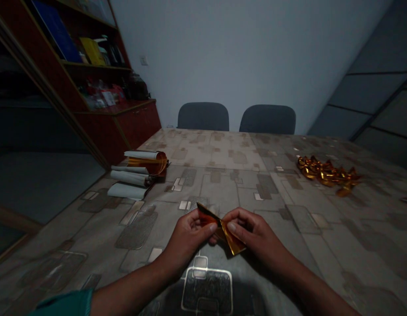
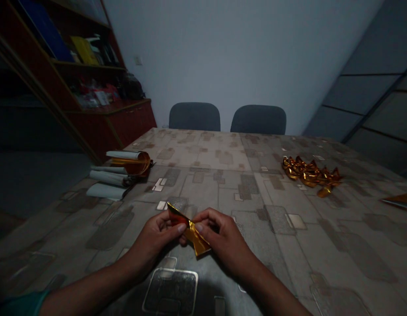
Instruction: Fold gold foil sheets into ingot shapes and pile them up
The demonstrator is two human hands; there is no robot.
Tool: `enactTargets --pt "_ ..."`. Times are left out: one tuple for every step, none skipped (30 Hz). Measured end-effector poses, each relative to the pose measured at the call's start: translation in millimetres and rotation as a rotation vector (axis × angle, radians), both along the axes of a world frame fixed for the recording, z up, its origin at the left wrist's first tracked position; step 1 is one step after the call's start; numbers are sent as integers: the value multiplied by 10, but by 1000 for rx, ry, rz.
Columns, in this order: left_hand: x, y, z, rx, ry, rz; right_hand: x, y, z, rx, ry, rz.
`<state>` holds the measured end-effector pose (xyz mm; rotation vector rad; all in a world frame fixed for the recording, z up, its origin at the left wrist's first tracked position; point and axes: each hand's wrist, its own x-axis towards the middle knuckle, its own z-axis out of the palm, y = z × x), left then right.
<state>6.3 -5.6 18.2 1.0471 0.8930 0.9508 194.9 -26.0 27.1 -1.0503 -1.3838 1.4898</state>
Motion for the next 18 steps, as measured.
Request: enactTargets --pt "-5 6 -1 -2 6 23 11 -6 14 12 -8 -4" --pt "-11 10 -2 -7 6 39 18 -11 29 29 -28 -14" --pt "-17 12 -5 -13 -1 50 20 -16 43 45 -55 -28" --pt "-22 9 -9 -21 -12 52 15 -21 57 57 -85 -42" --pt "-26 4 -16 -29 -27 46 4 -26 69 66 -116 -59" --pt "-29 -4 -27 -37 -48 30 -11 -31 79 71 -139 -80" --pt "-31 -13 -42 -44 -74 4 -28 -35 86 79 -158 -101" --pt "-32 -20 -60 -52 -101 -27 -45 -40 91 88 -173 -118" --pt "-33 -26 -80 -60 -125 -51 -60 -45 93 98 -184 -127" --pt "-33 -28 -101 -66 -142 -67 -71 -49 94 111 -197 -127" --pt "-34 -27 -121 -70 -149 -73 -79 -52 94 128 -210 -120" --pt "-35 -24 -138 -72 -147 -72 -84 -54 93 145 -223 -110" --pt "-35 -18 -150 -71 -139 -67 -86 -54 92 163 -235 -97" --pt "-35 -13 -156 -70 -126 -64 -86 -53 91 178 -245 -84" --pt "-35 -9 -156 -69 -114 -65 -85 -52 90 187 -252 -74" --pt "-34 -6 -147 -70 -104 -67 -83 -50 88 188 -255 -68" --pt "-32 -7 -132 -71 -99 -65 -79 -48 86 182 -257 -67" --pt "-30 -10 -111 -71 -96 -57 -74 -48 83 173 -255 -72"
